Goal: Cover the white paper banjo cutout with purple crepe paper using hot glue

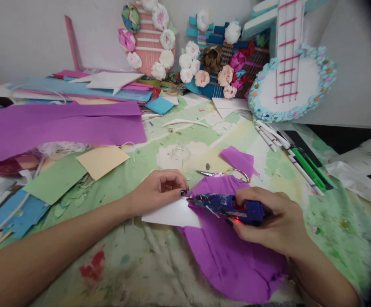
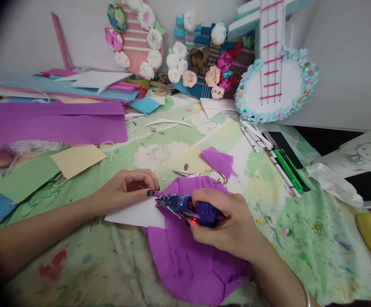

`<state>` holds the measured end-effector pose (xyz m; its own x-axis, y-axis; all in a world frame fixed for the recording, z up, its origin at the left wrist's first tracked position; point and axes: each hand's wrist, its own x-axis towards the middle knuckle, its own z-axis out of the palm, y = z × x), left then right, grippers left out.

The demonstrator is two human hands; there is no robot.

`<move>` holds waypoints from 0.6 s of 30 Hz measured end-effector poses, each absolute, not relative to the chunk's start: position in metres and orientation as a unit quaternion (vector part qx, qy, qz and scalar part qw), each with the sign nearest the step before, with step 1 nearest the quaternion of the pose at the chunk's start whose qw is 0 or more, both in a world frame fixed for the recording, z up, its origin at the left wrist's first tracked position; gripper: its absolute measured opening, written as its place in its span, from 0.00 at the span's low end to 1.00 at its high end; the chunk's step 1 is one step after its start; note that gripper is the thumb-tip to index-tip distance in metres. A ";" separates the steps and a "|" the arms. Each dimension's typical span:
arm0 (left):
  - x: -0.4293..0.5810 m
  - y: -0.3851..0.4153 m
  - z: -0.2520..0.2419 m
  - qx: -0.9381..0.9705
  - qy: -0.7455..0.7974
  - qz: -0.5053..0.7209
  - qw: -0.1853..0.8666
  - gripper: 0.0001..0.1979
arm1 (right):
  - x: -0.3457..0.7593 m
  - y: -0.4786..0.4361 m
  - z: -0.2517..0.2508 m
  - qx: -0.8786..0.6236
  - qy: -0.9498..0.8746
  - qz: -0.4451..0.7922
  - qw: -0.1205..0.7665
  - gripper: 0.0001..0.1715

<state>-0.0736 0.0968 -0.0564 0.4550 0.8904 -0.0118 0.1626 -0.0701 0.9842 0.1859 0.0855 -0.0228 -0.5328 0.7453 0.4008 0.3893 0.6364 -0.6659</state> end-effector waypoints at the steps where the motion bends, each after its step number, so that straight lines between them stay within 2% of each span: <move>1: -0.074 0.097 -0.056 0.653 0.402 0.332 0.549 0.09 | 0.186 0.085 -0.023 -0.339 -0.836 0.259 0.345 0.12; 12: -0.073 0.097 -0.055 0.655 0.397 0.339 0.546 0.08 | 0.186 0.086 -0.023 -0.344 -0.831 0.258 0.353 0.14; 18: -0.074 0.097 -0.054 0.676 0.398 0.332 0.523 0.06 | 0.190 0.088 -0.024 -0.375 -0.817 0.305 0.315 0.17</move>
<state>-0.0744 0.0966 -0.0539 0.4629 0.8858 0.0327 0.1904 -0.1355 0.9723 0.1899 0.0876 -0.0243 -0.5201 0.8046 0.2866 0.4202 0.5332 -0.7342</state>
